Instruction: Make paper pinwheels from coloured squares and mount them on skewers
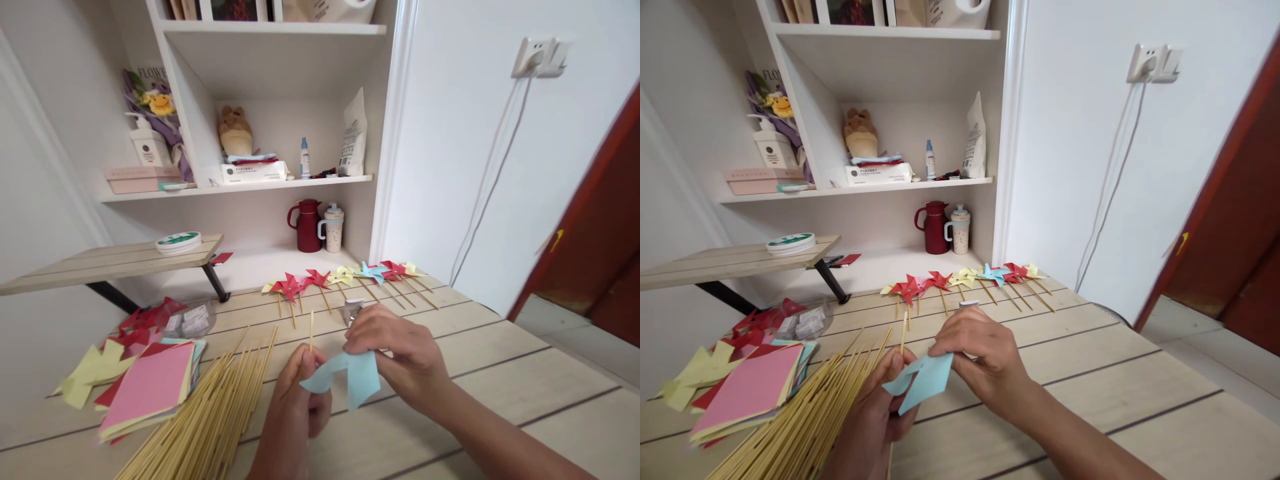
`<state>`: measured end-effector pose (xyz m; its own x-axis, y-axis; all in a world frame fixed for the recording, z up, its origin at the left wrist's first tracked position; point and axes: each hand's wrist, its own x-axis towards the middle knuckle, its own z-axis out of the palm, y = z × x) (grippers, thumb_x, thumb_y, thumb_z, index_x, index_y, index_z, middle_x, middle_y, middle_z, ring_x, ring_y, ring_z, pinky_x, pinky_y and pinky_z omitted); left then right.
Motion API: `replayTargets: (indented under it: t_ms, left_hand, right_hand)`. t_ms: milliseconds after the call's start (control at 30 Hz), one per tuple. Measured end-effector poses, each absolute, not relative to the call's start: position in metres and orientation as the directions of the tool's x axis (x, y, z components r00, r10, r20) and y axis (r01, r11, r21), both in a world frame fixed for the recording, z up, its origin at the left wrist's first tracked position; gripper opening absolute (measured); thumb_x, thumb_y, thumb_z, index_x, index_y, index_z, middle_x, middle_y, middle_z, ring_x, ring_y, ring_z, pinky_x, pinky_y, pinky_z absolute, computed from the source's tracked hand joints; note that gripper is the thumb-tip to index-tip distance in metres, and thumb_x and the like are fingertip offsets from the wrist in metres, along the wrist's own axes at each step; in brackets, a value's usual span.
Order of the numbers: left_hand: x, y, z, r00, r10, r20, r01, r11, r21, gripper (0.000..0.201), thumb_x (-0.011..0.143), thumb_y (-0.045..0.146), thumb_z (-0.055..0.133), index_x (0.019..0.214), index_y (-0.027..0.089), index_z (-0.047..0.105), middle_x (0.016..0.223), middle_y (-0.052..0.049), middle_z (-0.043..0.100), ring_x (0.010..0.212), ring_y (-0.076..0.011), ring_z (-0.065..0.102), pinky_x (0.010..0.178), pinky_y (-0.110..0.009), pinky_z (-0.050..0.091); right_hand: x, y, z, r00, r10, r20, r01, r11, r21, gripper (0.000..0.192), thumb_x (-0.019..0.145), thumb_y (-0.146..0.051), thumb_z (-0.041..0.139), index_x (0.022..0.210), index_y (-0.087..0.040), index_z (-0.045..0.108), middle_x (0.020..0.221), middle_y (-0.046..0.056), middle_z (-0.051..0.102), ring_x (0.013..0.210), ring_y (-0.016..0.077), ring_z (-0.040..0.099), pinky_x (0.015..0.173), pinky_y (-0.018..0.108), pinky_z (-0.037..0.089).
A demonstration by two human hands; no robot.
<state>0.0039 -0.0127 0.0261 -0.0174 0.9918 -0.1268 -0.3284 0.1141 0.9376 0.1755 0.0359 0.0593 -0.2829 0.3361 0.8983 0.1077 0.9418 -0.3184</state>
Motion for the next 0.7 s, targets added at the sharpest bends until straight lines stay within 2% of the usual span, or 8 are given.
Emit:
replayTargets:
  t_ms: [267, 500, 700]
  left_hand:
    - [0.0066, -0.0171, 0.0317, 0.001, 0.993, -0.114, -0.323, 0.109, 0.94, 0.045, 0.076, 0.061, 0.067, 0.07, 0.02, 0.051, 0.055, 0.007, 0.034, 0.047, -0.0056, 0.02, 0.044, -0.017, 0.015]
    - [0.0084, -0.0156, 0.027, 0.118, 0.992, -0.042, -0.356, 0.081, 0.931, 0.047, 0.077, 0.062, 0.066, 0.066, 0.02, 0.046, 0.051, 0.009, 0.026, 0.045, -0.0053, 0.013, 0.043, -0.021, 0.008]
    - [0.0053, -0.0146, 0.0229, 0.163, 0.987, 0.003, -0.386, 0.061, 0.921, 0.047, 0.08, 0.06, 0.065, 0.067, 0.021, 0.042, 0.053, 0.009, 0.029, 0.046, -0.0057, 0.016, 0.042, -0.021, 0.012]
  right_hand:
    - [0.1782, 0.0362, 0.0587, -0.308, 0.305, 0.901, 0.081, 0.952, -0.295, 0.016, 0.089, -0.013, 0.061, 0.097, -0.022, 0.072, 0.079, 0.005, 0.075, 0.078, 0.0205, 0.068, 0.074, 0.04, 0.055]
    - [0.1788, 0.0348, 0.0598, -0.323, 0.3, 0.898, 0.076, 0.953, -0.292, 0.017, 0.091, -0.015, 0.059, 0.098, -0.023, 0.073, 0.081, 0.005, 0.076, 0.078, 0.0206, 0.069, 0.074, 0.04, 0.055]
    - [0.1787, 0.0348, 0.0605, -0.322, 0.294, 0.9, 0.061, 0.955, -0.291, 0.018, 0.091, -0.013, 0.059, 0.099, -0.022, 0.073, 0.081, 0.005, 0.075, 0.079, 0.021, 0.069, 0.074, 0.04, 0.055]
